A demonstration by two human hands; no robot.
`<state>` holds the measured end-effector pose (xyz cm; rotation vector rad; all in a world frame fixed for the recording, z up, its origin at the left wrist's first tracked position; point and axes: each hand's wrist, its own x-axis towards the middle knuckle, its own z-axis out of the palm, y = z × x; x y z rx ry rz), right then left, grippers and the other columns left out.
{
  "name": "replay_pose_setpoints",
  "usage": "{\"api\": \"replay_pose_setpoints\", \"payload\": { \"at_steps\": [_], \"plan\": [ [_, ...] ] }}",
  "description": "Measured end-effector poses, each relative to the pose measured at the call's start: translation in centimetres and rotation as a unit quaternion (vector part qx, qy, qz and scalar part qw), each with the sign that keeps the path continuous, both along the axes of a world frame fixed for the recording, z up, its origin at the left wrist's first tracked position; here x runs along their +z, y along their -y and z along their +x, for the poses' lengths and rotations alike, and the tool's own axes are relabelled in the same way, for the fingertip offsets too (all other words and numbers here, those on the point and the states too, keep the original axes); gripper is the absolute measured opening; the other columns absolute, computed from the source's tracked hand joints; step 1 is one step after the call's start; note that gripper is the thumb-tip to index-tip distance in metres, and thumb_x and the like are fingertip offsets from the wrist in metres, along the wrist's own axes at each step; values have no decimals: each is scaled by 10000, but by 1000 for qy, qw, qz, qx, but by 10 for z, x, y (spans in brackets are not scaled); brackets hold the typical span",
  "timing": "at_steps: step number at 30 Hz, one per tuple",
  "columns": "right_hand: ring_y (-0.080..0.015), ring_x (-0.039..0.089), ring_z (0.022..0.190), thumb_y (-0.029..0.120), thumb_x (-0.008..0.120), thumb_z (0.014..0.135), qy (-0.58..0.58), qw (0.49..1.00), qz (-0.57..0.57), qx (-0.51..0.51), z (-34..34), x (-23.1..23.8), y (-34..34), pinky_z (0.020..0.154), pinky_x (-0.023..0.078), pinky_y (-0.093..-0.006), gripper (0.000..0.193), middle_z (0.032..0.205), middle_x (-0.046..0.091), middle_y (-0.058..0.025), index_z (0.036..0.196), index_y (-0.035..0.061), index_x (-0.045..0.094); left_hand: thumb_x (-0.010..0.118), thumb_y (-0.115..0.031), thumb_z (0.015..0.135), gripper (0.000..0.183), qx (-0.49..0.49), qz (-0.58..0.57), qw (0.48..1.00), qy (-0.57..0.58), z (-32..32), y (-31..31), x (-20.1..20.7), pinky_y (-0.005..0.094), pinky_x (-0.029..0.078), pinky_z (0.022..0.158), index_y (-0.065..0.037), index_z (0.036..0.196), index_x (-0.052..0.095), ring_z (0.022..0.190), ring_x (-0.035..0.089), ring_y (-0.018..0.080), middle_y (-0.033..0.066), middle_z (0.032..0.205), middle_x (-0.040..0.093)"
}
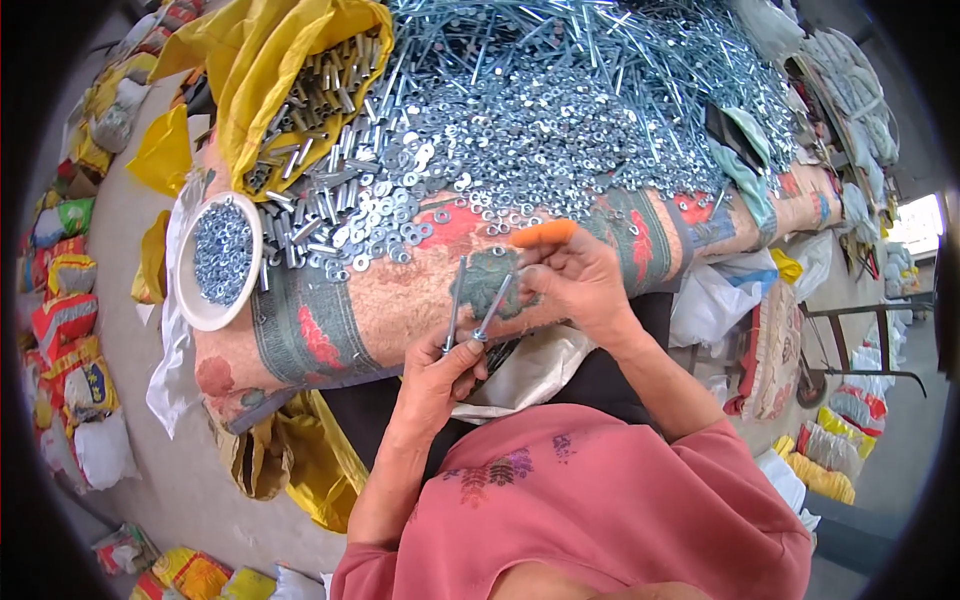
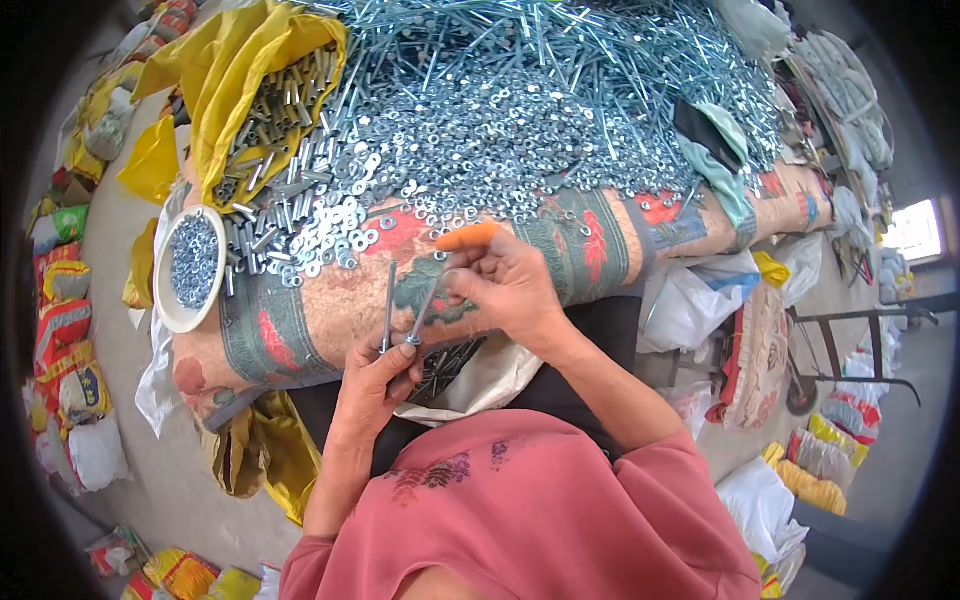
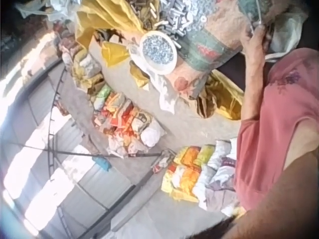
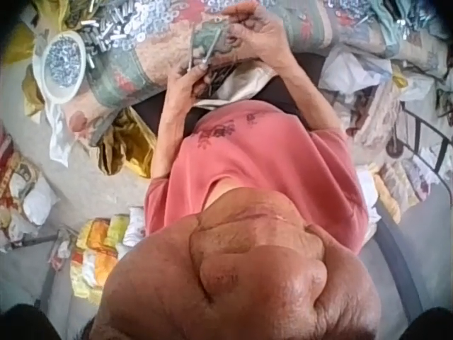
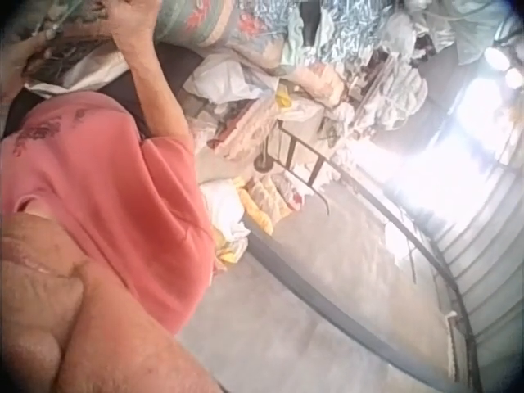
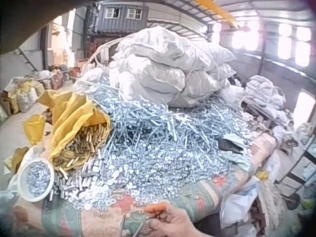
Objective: The person sorts and groups metal bolts and washers by hand on an industrial floor.
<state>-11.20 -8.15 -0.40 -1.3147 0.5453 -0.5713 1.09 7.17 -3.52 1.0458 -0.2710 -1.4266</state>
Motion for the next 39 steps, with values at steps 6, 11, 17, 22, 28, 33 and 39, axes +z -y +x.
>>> {"api": "replay_pose_setpoints", "payload": {
  "at_steps": [6, 11, 17, 22, 28, 33, 39],
  "plan": [
    [-73, 573, 753, -16, 597, 801, 24, 1000, 14, -5, 0, -6, -4, 672, 478, -197, 273, 858, 589, -44, 1067, -23, 538, 568, -136, 839, 94, -29, 35, 998, 40, 0, -3, -2, 176, 245, 386, -43, 841, 556, 418, 355, 31, 27, 617, 545],
    [-125, 575, 833, -23, 569, 822, 8, 996, 79, 27, -2, -9, -7, 783, 515, -269, 310, 918, 569, -67, 1124, -19, 501, 564, -150, 842, 128, -54, 41, 998, -7, 2, -5, 5, 178, 202, 366, -30, 885, 571, 397, 322, 25, 22, 619, 538],
    [-122, 588, 803, 38, 624, 805, -6, 991, 109, 74, -4, -16, -29, 721, 504, -251, 344, 894, 592, -69, 1117, -10, 488, 574, -151, 855, 139, -67, 14, 994, -88, 3, -4, 0, 179, 220, 348, -28, 918, 579, 381, 343, 39, 52, 636, 563],
    [-113, 586, 812, 29, 626, 799, 31, 996, 81, 15, -3, 5, -18, 731, 498, -247, 351, 899, 592, -63, 1122, -2, 491, 585, -156, 852, 190, -36, -3, 999, -24, 5, -11, -4, 182, 230, 349, -23, 988, 583, 372, 356, 58, 72, 637, 575],
    [-109, 567, 903, 30, 585, 838, 49, 997, 42, 53, -2, 0, -23, 820, 465, -257, 265, 963, 578, -39, 1093, -3, 522, 612, -145, 834, 203, -14, 6, 999, -40, 2, -2, 2, 186, 227, 341, -25, 997, 589, 356, 347, 59, 80, 603, 574],
    [-107, 564, 912, 48, 571, 856, 61, 995, 30, 69, 4, -9, -25, 815, 464, -260, 246, 998, 576, -43, 1088, -14, 521, 647, -180, 803, 179, 12, -7, 1000, 15, -5, -3, 6, 170, 239, 329, -27, 883, 598, 353, 370, 62, 37, 577, 539],
    [-60, 544, 724, 122, 606, 822, -76, 990, -116, -14, 3, -8, -27, 639, 447, -220, 173, 784, 591, -19, 944, -1, 604, 560, -88, 791, 99, 110, -10, 924, 366, -14, 0, 15, 211, 301, 425, -26, 842, 618, 473, 400, 39, -41, 573, 468]
  ]
}}
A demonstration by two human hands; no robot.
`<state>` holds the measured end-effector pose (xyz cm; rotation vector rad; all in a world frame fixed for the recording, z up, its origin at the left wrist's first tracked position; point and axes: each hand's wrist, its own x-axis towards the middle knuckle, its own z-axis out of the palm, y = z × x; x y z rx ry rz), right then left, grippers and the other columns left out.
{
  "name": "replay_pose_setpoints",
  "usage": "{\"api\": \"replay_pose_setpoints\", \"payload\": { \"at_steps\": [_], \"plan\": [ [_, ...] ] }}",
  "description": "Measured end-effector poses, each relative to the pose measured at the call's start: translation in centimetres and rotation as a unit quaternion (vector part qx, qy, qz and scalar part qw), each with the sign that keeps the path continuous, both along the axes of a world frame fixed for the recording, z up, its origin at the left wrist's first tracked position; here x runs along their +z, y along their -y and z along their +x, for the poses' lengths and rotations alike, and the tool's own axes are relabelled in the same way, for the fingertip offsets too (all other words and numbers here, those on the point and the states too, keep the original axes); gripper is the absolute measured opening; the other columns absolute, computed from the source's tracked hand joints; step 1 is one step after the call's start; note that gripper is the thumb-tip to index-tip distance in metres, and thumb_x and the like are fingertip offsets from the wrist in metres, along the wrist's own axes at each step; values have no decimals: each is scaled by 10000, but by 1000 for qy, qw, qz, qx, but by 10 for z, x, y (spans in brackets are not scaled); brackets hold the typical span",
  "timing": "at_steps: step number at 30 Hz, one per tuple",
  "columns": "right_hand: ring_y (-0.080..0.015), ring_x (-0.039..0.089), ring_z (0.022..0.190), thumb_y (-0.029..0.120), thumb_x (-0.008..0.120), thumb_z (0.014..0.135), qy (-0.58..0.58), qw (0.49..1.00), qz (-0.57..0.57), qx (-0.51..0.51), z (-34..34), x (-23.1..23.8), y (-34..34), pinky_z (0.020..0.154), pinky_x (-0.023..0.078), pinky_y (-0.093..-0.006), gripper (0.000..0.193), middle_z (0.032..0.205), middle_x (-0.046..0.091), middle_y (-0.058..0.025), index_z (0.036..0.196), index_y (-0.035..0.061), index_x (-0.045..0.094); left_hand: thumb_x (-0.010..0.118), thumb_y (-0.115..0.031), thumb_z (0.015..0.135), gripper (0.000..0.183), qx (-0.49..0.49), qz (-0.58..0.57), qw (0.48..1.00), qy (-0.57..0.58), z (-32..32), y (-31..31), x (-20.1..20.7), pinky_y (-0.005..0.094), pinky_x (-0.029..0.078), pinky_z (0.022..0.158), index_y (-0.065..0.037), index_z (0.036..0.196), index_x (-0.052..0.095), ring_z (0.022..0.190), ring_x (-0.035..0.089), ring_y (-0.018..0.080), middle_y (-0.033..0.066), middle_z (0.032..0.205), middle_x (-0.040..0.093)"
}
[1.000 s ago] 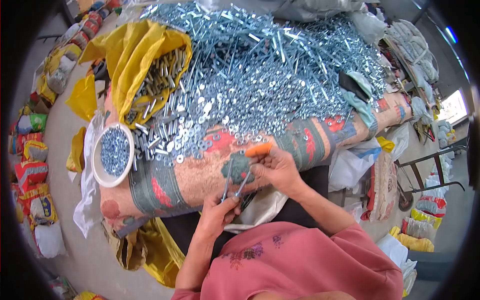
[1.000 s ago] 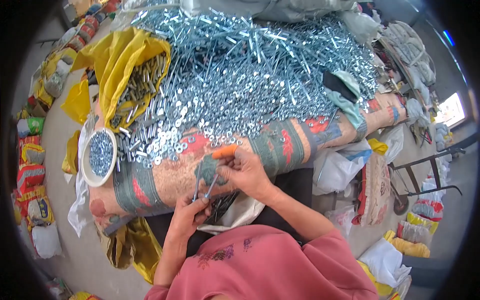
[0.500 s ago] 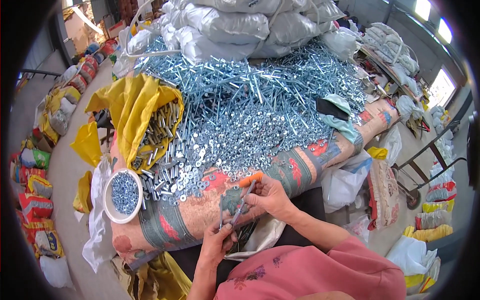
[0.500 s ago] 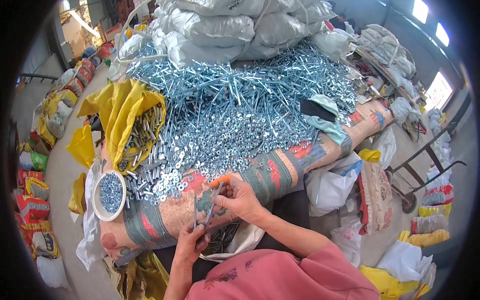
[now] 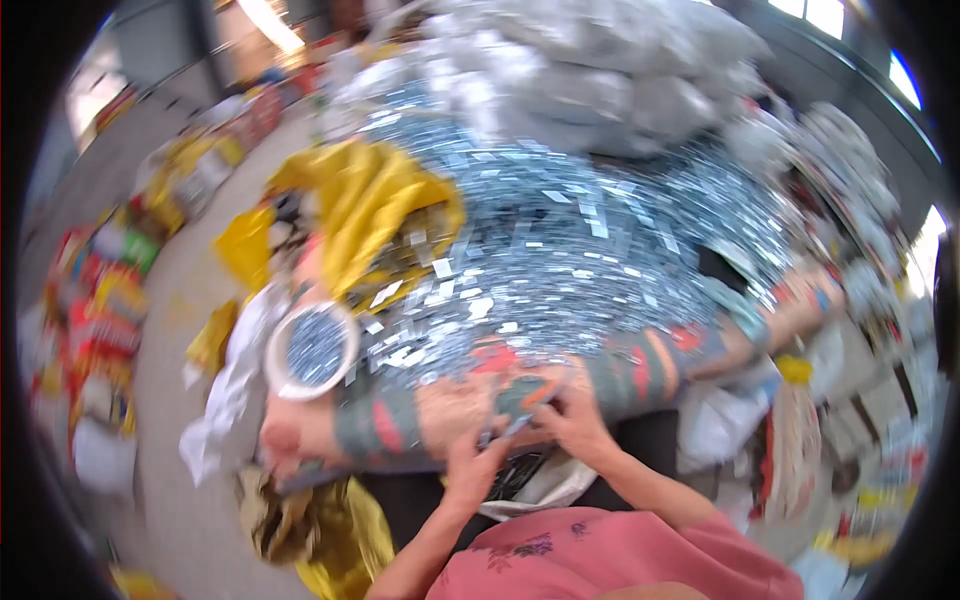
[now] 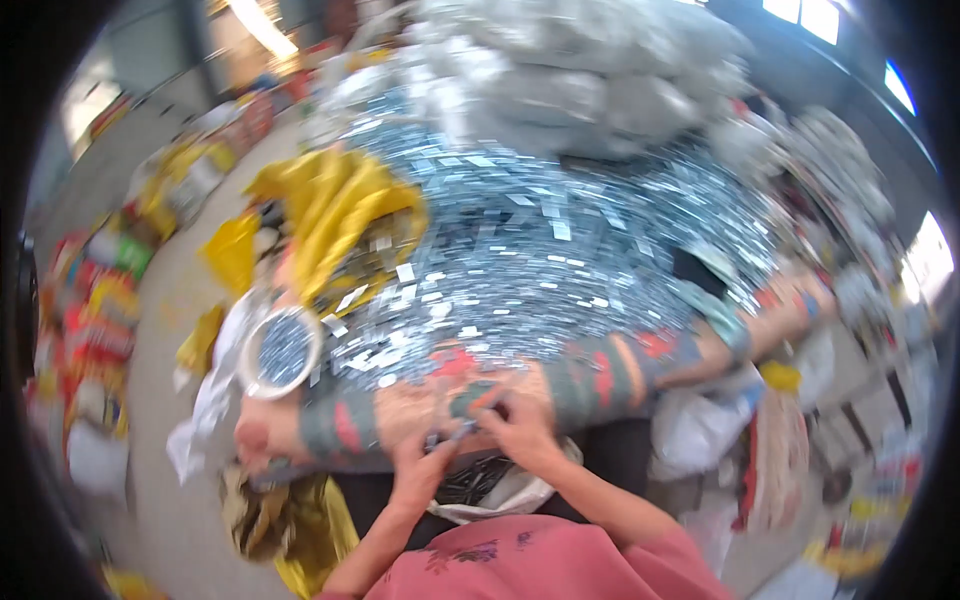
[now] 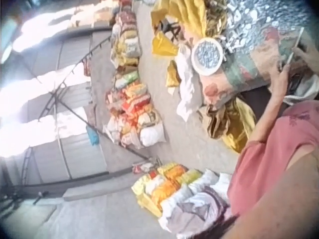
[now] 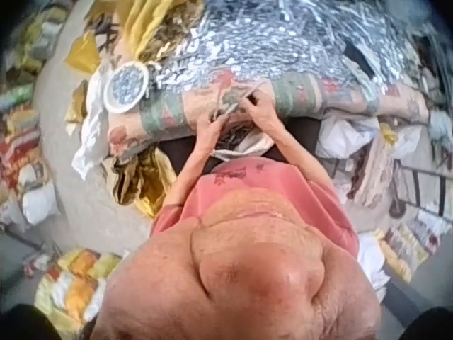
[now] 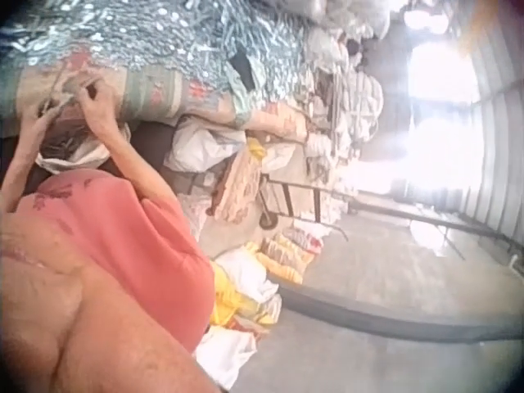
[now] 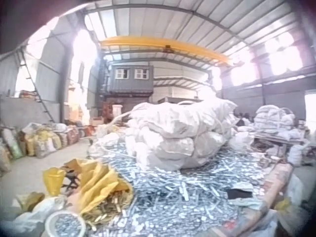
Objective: The person sorts and groups metal bolts and washers by hand on an industrial floor.
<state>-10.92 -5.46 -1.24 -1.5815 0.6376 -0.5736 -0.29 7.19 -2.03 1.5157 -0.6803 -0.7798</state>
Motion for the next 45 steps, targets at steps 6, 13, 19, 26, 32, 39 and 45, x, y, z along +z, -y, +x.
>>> {"api": "replay_pose_setpoints", "payload": {
  "at_steps": [6, 13, 19, 26, 32, 39, 45],
  "plan": [
    [-73, 550, 672, 70, 612, 804, 9, 997, 78, -7, -4, 7, -9, 598, 439, -197, 181, 775, 616, -28, 966, -10, 615, 570, -160, 848, 109, -28, -36, 995, -88, 3, -12, -15, 211, 328, 453, -53, 867, 580, 509, 410, 39, -53, 586, 440],
    [-61, 517, 614, 77, 645, 780, -37, 998, 45, 31, 0, 6, -7, 573, 421, -200, 126, 719, 594, -12, 882, 4, 632, 578, -184, 856, 169, -29, -41, 992, -118, 1, -20, -12, 202, 354, 467, -50, 958, 599, 540, 436, 34, -46, 659, 493],
    [-122, 582, 746, 61, 612, 807, 95, 993, 74, 19, 5, 20, -13, 652, 476, -247, 277, 910, 623, -86, 1069, -11, 562, 587, -181, 841, 173, -44, -43, 995, -81, 8, -20, -14, 225, 367, 462, -36, 934, 607, 532, 463, 53, -27, 635, 512],
    [-200, 607, 924, 46, 581, 827, 118, 982, 131, 72, 4, 31, -25, 760, 494, -282, 363, 1035, 607, -124, 1172, -12, 488, 606, -179, 833, 172, -59, -39, 979, -191, 4, -35, 1, 186, 259, 401, -44, 939, 613, 461, 394, 24, -40, 583, 487],
    [-177, 597, 919, 79, 556, 865, 137, 981, 107, 87, -10, 35, -20, 767, 490, -274, 339, 1053, 597, -127, 1184, -3, 476, 635, -194, 816, 195, -60, -35, 967, -245, 2, -32, 6, 176, 220, 368, -43, 938, 616, 415, 375, 27, -39, 571, 487],
    [-121, 586, 881, 41, 517, 864, 169, 980, 88, 60, -32, 39, -6, 754, 487, -235, 321, 1010, 596, -95, 1181, 6, 483, 626, -177, 822, 139, -79, -23, 970, -228, -4, -24, 19, 180, 263, 376, -40, 811, 608, 445, 424, 51, -22, 586, 499],
    [-106, 594, 797, 99, 521, 883, 115, 988, 83, 55, -53, 26, 12, 734, 486, -228, 307, 880, 615, -52, 1175, 9, 496, 599, -147, 833, 108, -65, -26, 968, -241, -13, -5, 31, 170, 219, 328, -45, 812, 568, 352, 323, 46, -4, 537, 460]
  ]
}}
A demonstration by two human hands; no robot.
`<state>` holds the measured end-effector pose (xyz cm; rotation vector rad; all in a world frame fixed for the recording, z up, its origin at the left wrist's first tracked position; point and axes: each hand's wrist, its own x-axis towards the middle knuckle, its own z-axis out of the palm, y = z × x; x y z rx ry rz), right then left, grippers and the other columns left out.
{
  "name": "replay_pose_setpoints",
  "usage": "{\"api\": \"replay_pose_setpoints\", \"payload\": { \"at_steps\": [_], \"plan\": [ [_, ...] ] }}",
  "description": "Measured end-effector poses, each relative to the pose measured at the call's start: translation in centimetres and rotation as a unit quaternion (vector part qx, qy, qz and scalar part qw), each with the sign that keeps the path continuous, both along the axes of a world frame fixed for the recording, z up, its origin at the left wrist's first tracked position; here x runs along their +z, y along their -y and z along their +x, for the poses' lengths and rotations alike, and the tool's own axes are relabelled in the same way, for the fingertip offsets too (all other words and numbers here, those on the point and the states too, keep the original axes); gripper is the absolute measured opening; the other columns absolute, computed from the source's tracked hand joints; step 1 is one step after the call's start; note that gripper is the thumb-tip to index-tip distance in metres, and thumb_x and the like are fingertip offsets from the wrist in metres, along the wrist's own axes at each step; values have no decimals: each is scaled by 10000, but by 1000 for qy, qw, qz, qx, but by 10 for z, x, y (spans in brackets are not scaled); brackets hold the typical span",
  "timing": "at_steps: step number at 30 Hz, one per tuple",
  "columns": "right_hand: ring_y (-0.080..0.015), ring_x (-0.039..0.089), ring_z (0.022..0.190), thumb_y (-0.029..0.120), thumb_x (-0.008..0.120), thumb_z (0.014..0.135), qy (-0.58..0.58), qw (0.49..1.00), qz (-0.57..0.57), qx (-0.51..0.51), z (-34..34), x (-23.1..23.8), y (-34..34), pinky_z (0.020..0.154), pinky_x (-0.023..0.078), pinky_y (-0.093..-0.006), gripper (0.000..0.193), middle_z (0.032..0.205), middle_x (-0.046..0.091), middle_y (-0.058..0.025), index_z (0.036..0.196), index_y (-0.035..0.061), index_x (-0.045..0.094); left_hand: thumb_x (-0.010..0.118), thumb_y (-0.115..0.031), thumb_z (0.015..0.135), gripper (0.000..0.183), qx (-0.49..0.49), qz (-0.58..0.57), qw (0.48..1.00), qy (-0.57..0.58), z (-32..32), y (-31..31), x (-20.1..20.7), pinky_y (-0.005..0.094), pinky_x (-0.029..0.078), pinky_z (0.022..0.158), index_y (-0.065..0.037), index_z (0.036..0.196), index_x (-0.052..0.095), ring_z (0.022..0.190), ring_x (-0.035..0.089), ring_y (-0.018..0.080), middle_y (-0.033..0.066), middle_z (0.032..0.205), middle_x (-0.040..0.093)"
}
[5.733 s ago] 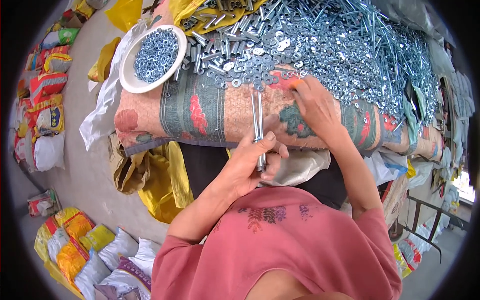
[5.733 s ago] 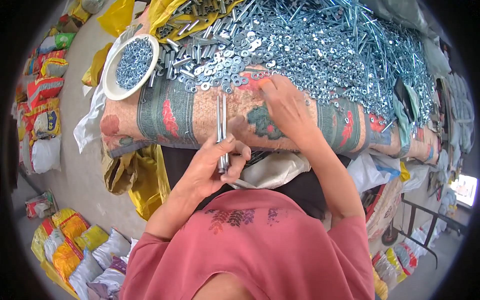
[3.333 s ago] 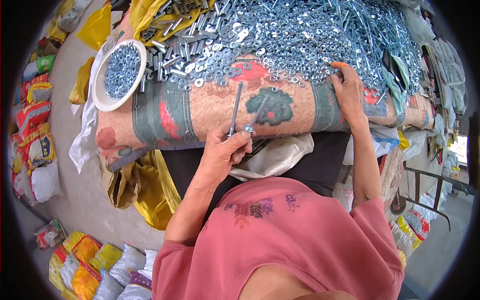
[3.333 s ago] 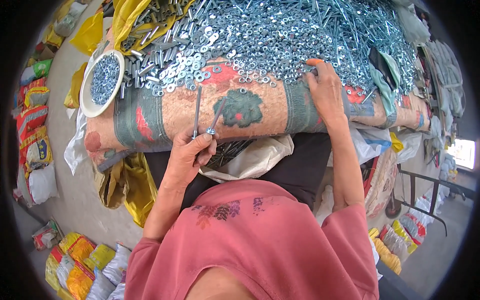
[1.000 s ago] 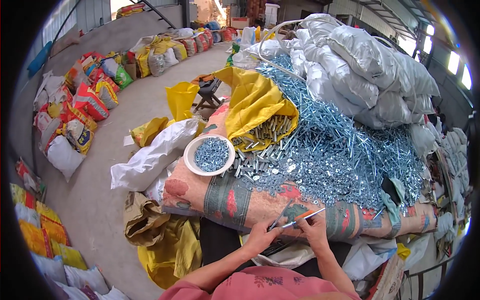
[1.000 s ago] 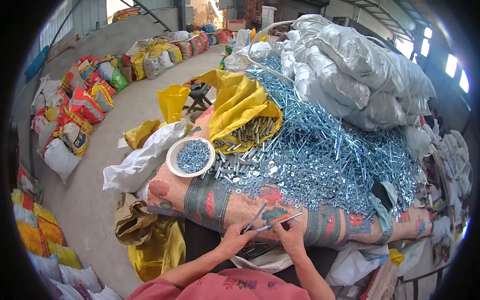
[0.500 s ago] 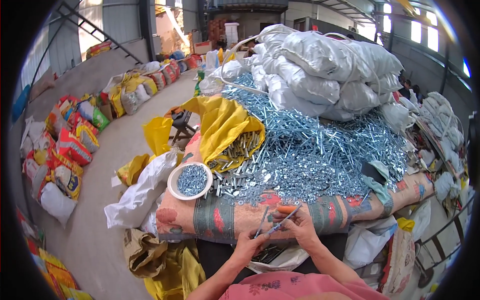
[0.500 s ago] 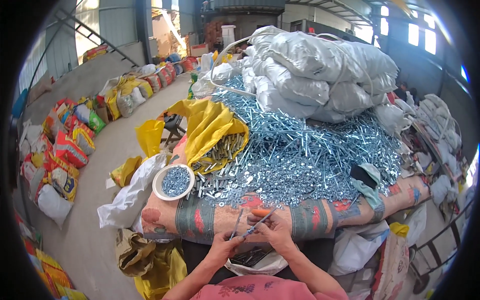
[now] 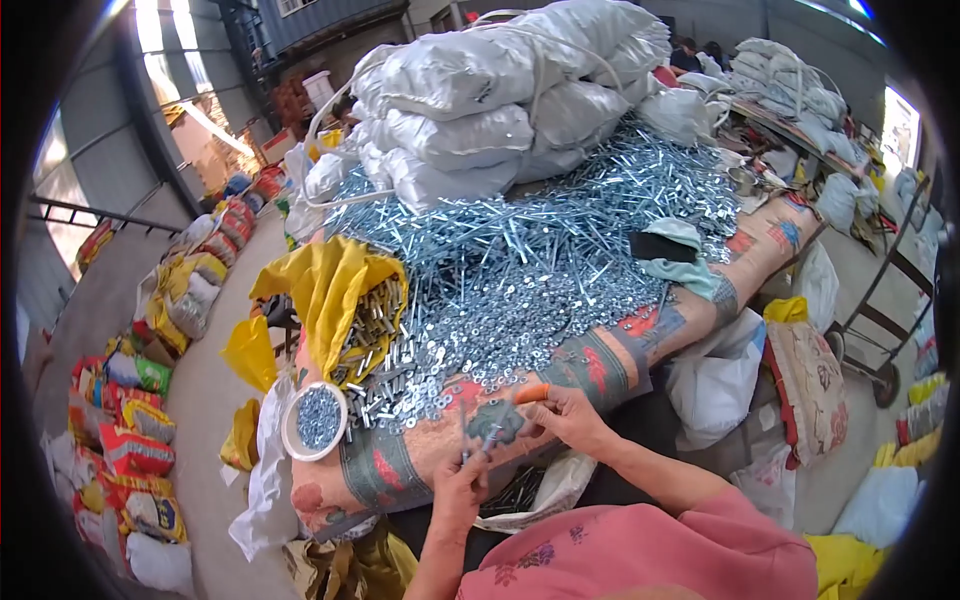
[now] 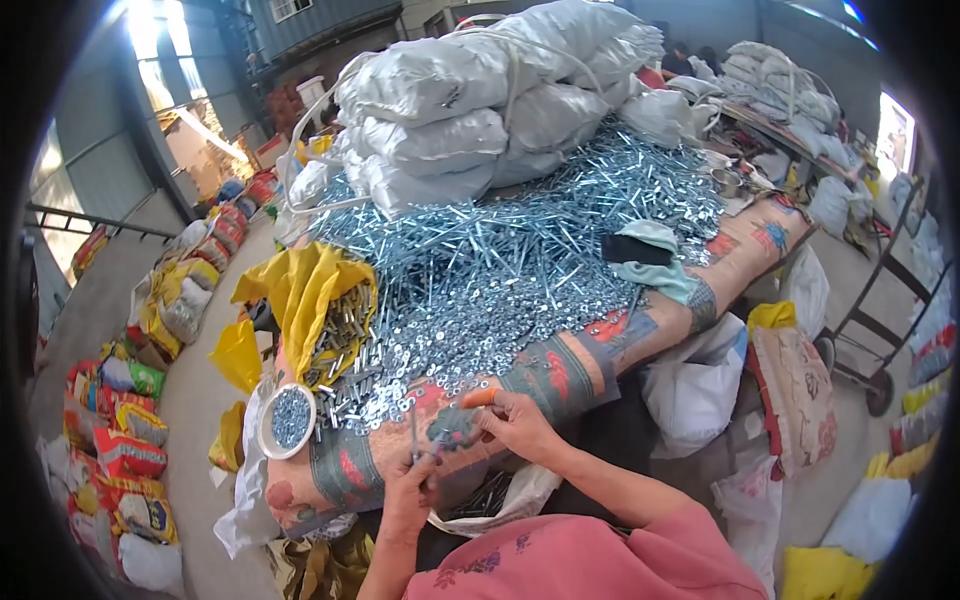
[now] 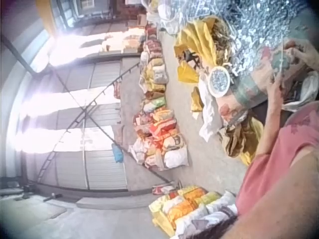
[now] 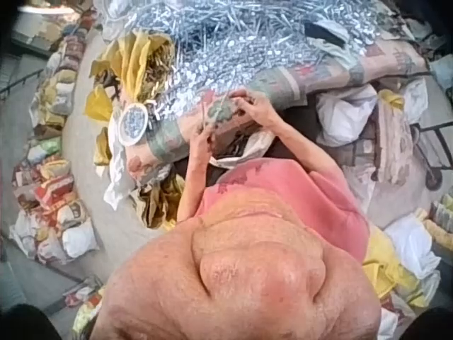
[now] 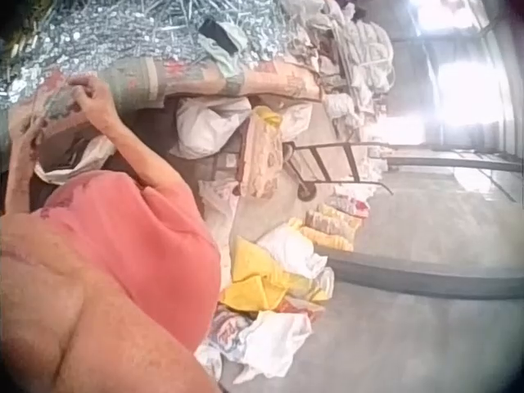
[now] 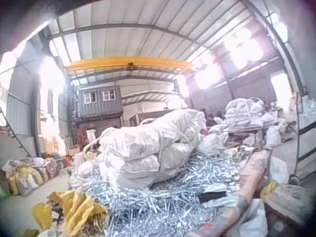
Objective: The person sorts and groups metal bolts and washers by hand on an industrial floor.
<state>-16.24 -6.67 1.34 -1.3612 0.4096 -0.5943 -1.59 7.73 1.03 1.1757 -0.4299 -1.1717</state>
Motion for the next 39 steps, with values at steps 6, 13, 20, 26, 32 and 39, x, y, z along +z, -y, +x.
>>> {"api": "replay_pose_setpoints", "payload": {
  "at_steps": [6, 13, 20, 26, 32, 39],
  "plan": [
    [-98, 587, 799, 155, 506, 905, 21, 999, 26, 32, -10, 3, 8, 747, 481, -247, 337, 909, 620, -63, 1204, 2, 475, 606, -117, 824, 80, -64, 23, 998, -11, -12, 11, -2, 183, 221, 335, -53, 830, 558, 370, 333, 46, -10, 545, 464],
    [-115, 583, 907, 183, 464, 933, 52, 998, -6, 27, -5, -16, 22, 811, 453, -248, 361, 932, 626, -62, 1233, -16, 448, 605, -82, 819, 87, -101, 30, 993, -44, -14, 20, -1, 179, 236, 341, -60, 782, 529, 372, 345, 53, 3, 547, 474],
    [-112, 605, 821, 196, 462, 934, 104, 992, 34, -57, 3, -14, 16, 744, 472, -237, 318, 882, 636, -47, 1179, -4, 499, 602, -63, 810, 93, -105, 37, 991, -78, -2, 19, -9, 183, 237, 336, -83, 768, 521, 364, 328, 53, 2, 540, 465],
    [-101, 599, 819, 208, 470, 932, -14, 999, 19, -25, 2, -15, 15, 736, 482, -246, 320, 920, 630, -53, 1185, 14, 496, 594, -58, 812, 81, -52, 40, 992, -105, 6, 15, -14, 185, 236, 338, -78, 783, 521, 363, 324, 59, 1, 541, 459],
    [-102, 589, 849, 189, 488, 924, -36, 999, -14, 23, 8, -15, 15, 751, 477, -241, 318, 926, 622, -54, 1188, 11, 489, 604, -85, 810, 77, -67, 29, 991, -110, 4, 11, -13, 175, 227, 337, -68, 807, 529, 372, 324, 51, 7, 555, 464],
    [-57, 550, 738, 176, 607, 847, -30, 998, 39, 32, 19, -22, 3, 662, 436, -209, 237, 833, 624, -20, 1012, 6, 601, 607, -83, 811, 72, -91, 36, 988, -123, 7, 15, -28, 175, 231, 336, -69, 775, 546, 373, 333, 53, 5, 558, 473]
  ]
}}
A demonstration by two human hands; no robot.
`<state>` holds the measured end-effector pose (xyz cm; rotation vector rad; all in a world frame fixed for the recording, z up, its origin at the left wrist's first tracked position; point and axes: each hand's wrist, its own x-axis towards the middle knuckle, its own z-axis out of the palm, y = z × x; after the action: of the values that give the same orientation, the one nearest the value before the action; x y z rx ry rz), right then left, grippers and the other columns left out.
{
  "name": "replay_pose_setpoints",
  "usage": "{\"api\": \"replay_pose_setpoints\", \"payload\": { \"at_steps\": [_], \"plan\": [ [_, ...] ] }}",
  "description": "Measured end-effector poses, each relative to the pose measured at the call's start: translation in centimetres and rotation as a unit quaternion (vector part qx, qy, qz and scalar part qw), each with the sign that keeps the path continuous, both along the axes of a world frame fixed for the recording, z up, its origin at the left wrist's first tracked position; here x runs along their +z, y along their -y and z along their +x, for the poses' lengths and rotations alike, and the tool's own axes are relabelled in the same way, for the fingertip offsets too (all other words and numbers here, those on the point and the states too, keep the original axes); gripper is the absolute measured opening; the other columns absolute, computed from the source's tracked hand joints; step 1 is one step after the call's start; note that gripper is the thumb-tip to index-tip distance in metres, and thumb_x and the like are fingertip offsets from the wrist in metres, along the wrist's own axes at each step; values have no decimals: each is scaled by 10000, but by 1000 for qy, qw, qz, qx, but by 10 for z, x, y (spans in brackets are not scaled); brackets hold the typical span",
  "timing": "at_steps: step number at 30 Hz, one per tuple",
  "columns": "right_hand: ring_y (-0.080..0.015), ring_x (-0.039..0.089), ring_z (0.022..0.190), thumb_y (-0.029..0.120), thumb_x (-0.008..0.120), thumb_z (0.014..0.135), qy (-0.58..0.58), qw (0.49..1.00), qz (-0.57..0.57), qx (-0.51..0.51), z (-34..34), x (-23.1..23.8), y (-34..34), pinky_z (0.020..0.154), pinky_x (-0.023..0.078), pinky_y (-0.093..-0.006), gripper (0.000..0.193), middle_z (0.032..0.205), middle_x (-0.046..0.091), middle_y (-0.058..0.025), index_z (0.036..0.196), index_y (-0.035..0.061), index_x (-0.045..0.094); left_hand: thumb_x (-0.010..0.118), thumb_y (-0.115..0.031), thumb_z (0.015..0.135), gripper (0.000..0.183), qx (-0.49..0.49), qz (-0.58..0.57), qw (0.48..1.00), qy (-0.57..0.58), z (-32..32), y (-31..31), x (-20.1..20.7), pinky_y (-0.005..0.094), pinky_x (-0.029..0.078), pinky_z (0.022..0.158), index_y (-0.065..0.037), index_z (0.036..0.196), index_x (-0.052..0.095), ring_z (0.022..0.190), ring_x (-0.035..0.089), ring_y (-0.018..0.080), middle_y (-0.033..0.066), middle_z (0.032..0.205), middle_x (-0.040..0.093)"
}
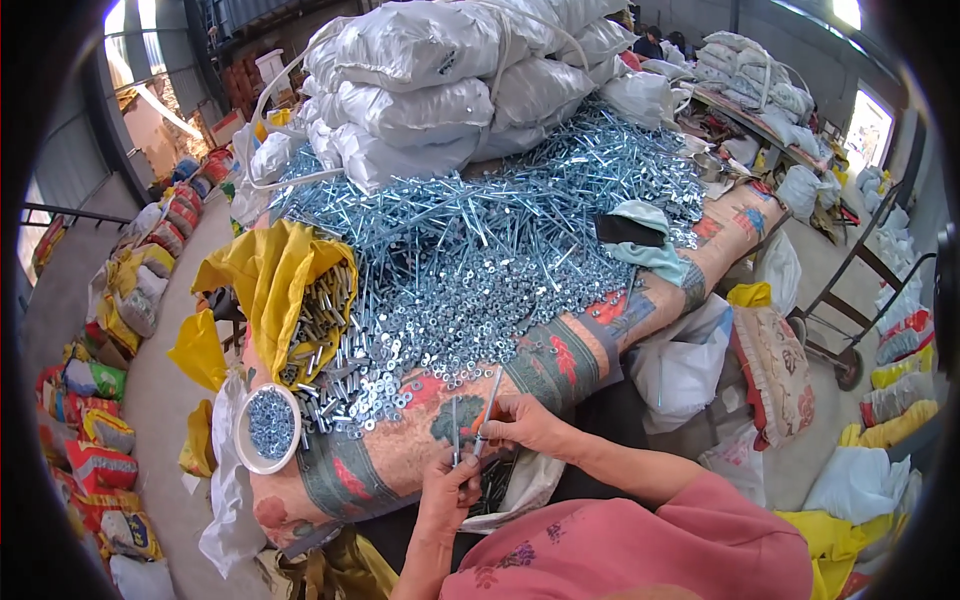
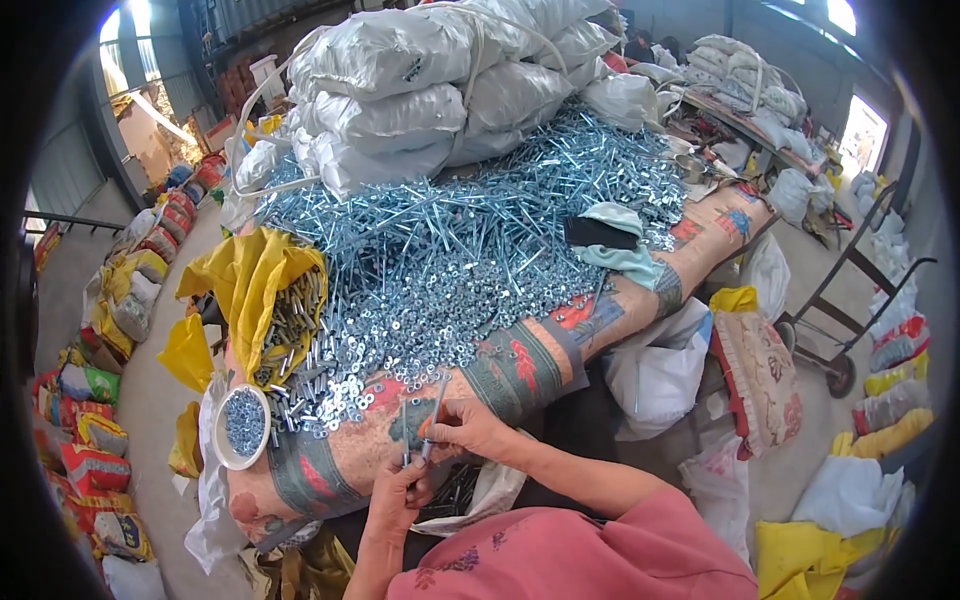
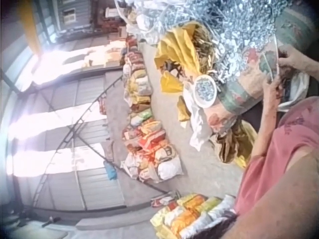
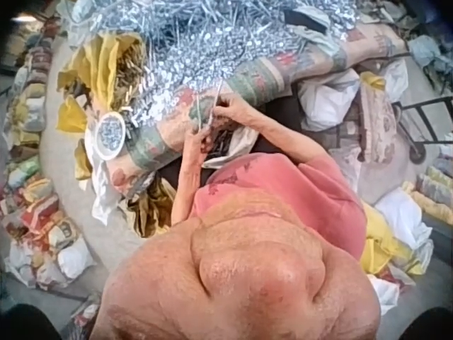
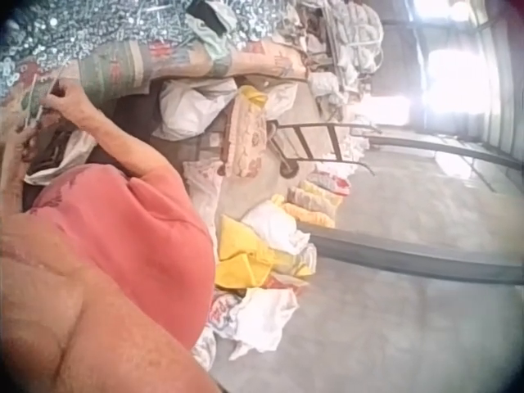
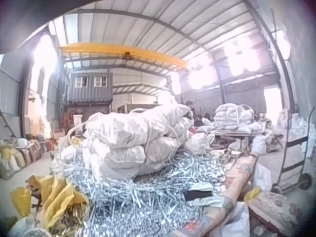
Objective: The person sorts and groups metal bolts and washers by hand on an industrial floor.
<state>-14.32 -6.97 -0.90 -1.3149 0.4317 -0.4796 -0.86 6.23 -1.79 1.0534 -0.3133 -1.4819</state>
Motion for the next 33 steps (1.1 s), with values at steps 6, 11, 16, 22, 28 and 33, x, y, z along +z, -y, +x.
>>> {"api": "replay_pose_setpoints", "payload": {
  "at_steps": [6, 11, 16, 22, 28, 33],
  "plan": [
    [-63, 546, 711, 164, 659, 804, -10, 998, 57, -19, 2, -2, -11, 611, 455, -225, 209, 812, 626, -22, 922, -4, 623, 621, -96, 805, 80, 4, 6, 999, 47, 4, -7, -6, 215, 282, 355, -50, 775, 563, 395, 396, 77, 23, 545, 497],
    [-54, 527, 670, 175, 647, 813, -7, 988, -103, -116, 23, -51, -17, 617, 461, -214, 287, 832, 606, -10, 1058, 36, 588, 608, -111, 801, 117, 113, -42, 833, 539, -13, -6, -23, 273, 379, 481, -5, 847, 591, 504, 481, 110, 49, 580, 543],
    [-50, 520, 632, 155, 603, 827, -109, 994, -1, -20, 12, -14, -14, 533, 429, -196, 244, 798, 595, 10, 1045, 47, 595, 610, -170, 783, 183, 38, 15, 916, 399, 1, -8, -16, 259, 369, 477, 6, 828, 593, 515, 463, 79, 15, 557, 500],
    [-61, 548, 686, 93, 585, 803, -175, 977, -122, 27, 10, -15, 2, 599, 435, -193, 215, 758, 588, 5, 996, 3, 617, 559, -222, 846, 209, 110, 19, 959, 260, 18, -25, -36, 184, 246, 377, -16, 858, 593, 426, 362, 26, -31, 530, 448],
    [-213, 573, 733, 171, 656, 761, -162, 892, -421, -26, 75, 6, 18, 656, 454, -291, 260, 816, 569, -103, 972, 28, 601, 505, -210, 897, 194, 232, -11, 971, 57, 24, -35, -27, 181, 220, 360, -25, 871, 556, 386, 288, 31, -9, 570, 459],
    [-282, 549, 791, 164, 630, 750, -188, 712, -671, -90, 126, -36, 36, 658, 466, -370, 164, 826, 506, -112, 853, 54, 564, 444, -182, 899, 187, 203, -56, 977, -40, 33, -37, -29, 184, 263, 390, -21, 938, 530, 448, 348, 48, 27, 688, 505]
  ]
}}
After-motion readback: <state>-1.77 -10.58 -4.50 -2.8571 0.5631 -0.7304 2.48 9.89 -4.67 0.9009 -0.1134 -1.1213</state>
